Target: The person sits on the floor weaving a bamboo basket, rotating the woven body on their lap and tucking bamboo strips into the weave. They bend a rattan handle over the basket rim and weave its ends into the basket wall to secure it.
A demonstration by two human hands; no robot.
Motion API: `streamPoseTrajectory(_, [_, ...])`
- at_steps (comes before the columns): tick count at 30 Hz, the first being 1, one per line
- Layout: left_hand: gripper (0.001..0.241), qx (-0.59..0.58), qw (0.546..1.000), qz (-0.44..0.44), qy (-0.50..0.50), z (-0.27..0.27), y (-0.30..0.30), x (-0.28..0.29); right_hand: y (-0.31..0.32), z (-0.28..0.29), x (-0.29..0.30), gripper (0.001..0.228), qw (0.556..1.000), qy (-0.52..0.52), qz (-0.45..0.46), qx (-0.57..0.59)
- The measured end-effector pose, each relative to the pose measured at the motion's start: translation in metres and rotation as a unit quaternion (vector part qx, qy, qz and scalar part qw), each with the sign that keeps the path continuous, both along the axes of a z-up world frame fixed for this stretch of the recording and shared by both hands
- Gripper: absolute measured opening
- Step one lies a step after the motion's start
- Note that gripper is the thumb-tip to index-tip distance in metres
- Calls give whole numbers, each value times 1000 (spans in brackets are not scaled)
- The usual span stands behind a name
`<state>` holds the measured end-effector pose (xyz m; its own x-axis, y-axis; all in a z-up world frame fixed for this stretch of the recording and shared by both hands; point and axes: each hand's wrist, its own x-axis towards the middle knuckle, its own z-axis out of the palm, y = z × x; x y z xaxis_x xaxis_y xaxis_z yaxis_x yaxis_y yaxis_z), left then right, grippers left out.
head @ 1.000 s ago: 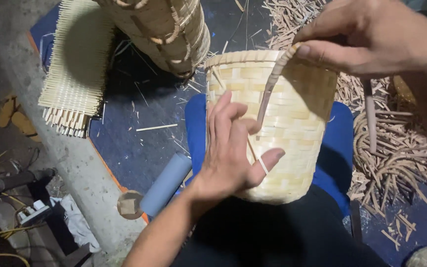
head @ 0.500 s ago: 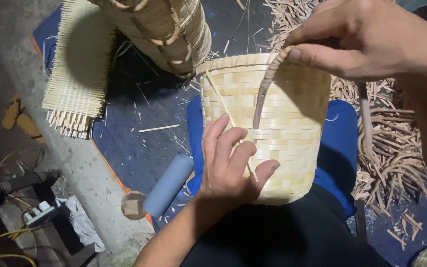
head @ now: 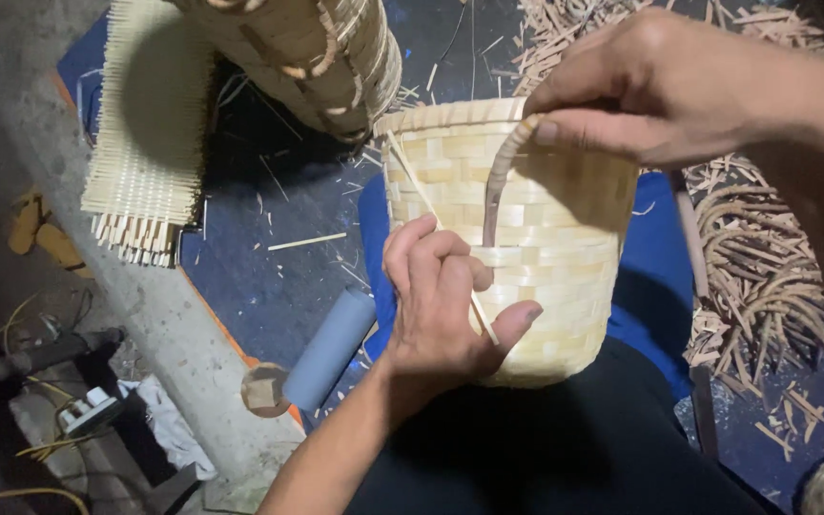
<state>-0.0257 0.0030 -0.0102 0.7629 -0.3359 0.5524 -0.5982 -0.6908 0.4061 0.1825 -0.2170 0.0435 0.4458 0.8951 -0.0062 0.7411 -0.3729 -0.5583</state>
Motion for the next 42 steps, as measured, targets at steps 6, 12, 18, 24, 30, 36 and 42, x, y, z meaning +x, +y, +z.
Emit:
streamPoseTrajectory(6, [48,-94,994,39,31,25,20,42,19,25,-7,30,996,-40,-18,71])
streamPoseTrajectory(12, [47,-44,998,-24,46,53,42,113,21,41,-14,38,993,16,-70,93])
streamPoseTrajectory(18, [42,-191,931,-59,306,46,65,118,-19,-27,-3,66,984,51,71,157])
streamPoseTrajectory(24, [36,-227,907,-55,350,49,60,124,-19,-45,-5,67,958,185,22,218])
streamPoseTrajectory(30, [33,-300,882,-94,351,37,65,135,-18,-45,-9,85,967,152,-12,206])
streamPoseTrajectory(36, [25,-308,878,-42,364,31,57,140,-5,-42,-26,83,977,66,-57,194])
streamPoseTrajectory(42, [22,-277,897,-55,341,33,52,140,-5,-56,-36,80,968,-3,-94,232])
